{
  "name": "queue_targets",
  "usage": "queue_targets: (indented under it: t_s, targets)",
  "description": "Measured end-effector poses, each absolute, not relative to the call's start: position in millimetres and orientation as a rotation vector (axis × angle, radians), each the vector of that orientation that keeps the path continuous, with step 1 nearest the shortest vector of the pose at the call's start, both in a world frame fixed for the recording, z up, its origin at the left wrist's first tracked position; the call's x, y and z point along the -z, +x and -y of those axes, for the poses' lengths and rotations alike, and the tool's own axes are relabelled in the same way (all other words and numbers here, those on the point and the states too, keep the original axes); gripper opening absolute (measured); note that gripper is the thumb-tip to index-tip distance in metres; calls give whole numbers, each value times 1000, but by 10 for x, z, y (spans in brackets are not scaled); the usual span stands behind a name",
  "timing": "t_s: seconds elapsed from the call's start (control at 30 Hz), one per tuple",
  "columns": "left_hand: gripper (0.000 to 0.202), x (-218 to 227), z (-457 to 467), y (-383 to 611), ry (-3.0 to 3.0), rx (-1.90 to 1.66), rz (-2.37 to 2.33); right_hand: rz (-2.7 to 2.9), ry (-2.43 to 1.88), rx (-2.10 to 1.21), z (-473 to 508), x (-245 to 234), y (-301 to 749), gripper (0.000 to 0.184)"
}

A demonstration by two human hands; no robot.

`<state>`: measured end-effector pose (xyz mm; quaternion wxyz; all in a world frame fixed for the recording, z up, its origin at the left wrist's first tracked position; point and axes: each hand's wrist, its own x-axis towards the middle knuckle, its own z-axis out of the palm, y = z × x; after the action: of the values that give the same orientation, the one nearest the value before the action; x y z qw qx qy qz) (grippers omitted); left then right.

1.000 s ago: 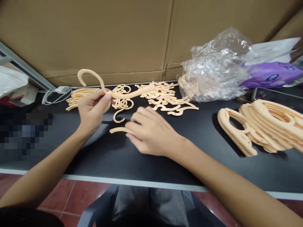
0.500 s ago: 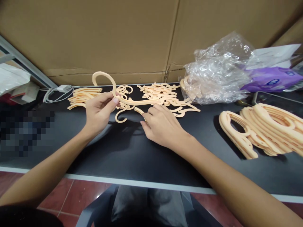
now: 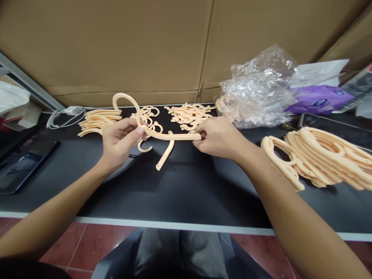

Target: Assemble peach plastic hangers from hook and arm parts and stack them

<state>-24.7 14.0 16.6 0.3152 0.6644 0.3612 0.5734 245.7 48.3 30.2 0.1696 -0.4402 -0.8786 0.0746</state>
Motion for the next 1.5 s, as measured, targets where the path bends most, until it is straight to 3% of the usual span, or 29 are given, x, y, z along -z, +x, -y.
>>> queue_targets:
  t_s: [0.1,0.2,0.33,0.47,0.67,0.83,1.0,1.23,1.5]
  targets:
    - [15,-166,-141,-250,1746,-1536,-988,2516,-1085,-478,-412,-254,2338,3]
    - [18,-168,-157,-269,1736,-1573,-1059,2484,-955,-688,-329,-201,2209,20]
    - [15,-191,-198,-303,1759,-1627,-1097,2468,-841,-728,-273,-129,2121,35]
    - [11,-203,-250,-338,1769,-1752,-1094,2528,-759,-605,-222,-50,2043,33]
    - [15,-171,-233,-321,1788,-1678,-1114,2575,-1004,-72,-242,16,2002,44]
    - [16,-165,-171,-283,1773,-1622,-1074,2458,-1321,160,-440,-170,2256,32]
    - [17,-207,-77,-228,1788,-1420,-951,2484,-1388,-182,-540,-362,2525,13]
    - [16,-194,12,-161,1921,-1155,-938,2588,-1491,-196,-622,-248,2689,5]
    - [13,-156,-38,-160,1857,-1203,-962,2446,-1254,-234,-602,-314,2593,20]
